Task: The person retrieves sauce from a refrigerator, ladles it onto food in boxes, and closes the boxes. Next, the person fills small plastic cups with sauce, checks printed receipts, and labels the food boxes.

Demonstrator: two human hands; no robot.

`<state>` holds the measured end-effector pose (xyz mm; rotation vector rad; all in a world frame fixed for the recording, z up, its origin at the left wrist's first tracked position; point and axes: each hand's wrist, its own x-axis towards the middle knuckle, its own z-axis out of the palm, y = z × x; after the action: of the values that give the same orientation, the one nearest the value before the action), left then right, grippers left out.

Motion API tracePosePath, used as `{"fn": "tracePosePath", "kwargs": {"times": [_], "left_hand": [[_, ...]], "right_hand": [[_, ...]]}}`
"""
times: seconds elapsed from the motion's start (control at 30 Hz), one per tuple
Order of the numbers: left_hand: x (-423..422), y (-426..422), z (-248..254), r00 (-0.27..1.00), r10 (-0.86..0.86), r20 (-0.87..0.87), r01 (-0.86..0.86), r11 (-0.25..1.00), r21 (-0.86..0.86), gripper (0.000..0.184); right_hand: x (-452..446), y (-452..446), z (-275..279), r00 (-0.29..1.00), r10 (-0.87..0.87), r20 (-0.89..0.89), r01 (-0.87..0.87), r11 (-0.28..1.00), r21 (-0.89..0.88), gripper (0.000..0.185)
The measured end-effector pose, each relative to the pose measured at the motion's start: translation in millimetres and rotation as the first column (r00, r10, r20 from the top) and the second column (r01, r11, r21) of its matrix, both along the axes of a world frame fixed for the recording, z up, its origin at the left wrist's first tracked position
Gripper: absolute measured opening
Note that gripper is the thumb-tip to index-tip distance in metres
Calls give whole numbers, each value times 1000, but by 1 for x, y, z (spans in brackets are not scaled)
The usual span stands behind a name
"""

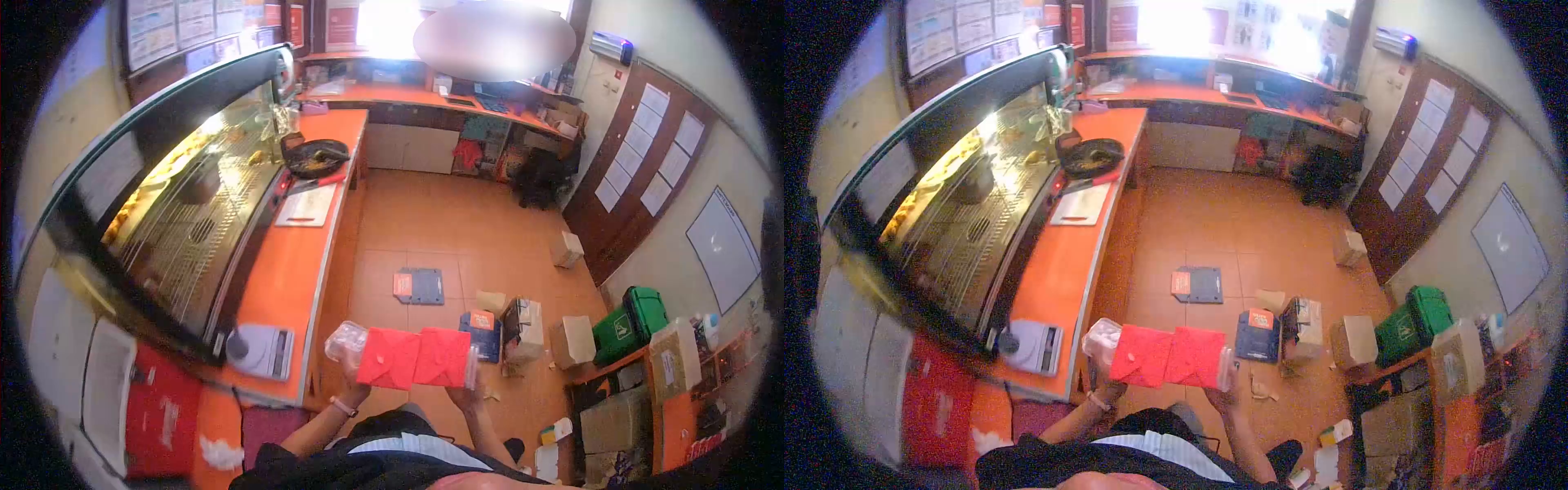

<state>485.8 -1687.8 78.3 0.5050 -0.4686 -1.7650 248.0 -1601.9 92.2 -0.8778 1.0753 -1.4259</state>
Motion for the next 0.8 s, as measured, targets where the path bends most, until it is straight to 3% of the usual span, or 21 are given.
{"fn": "tracePosePath", "kwargs": {"times": [0.07,0.1,0.17,0.3,0.33,0.4,0.5,0.63,0.7,0.73,0.8], "left_hand": [[-28,-70,-8,999,-35,11,35,999,-6,61],[-42,-104,-14,999,-39,14,39,999,-9,61],[-70,-172,-23,999,-31,12,32,999,-13,61],[-109,-312,-19,998,57,13,-57,998,-21,61],[-113,-344,-14,996,87,29,-86,996,-23,61],[-119,-406,-4,987,153,47,-152,988,-28,61],[-122,-502,4,967,246,67,-243,969,-48,61],[-125,-648,-6,938,332,101,-322,941,-101,61],[-126,-726,-10,924,366,106,-353,927,-125,61],[-126,-764,-7,921,377,101,-362,921,-141,61],[-130,-831,-1,916,387,103,-369,916,-160,61]], "right_hand": [[-22,-69,-4,886,-20,463,63,995,-77,70],[-37,-101,-11,889,-23,458,62,996,-71,70],[-70,-169,-23,780,107,617,19,981,-194,59],[-121,-338,-35,721,140,679,-29,984,-173,59],[-130,-384,-44,965,32,260,5,990,-142,61],[-122,-452,22,769,138,624,-128,990,-61,66],[-125,-568,29,825,259,503,-241,965,-103,61],[-127,-734,-10,796,265,544,-300,954,-26,67],[-127,-815,-19,655,437,617,-399,893,-210,65],[-122,-862,-18,652,458,604,-415,882,-221,65],[-116,-925,-8,733,281,619,-278,955,-103,62]]}}
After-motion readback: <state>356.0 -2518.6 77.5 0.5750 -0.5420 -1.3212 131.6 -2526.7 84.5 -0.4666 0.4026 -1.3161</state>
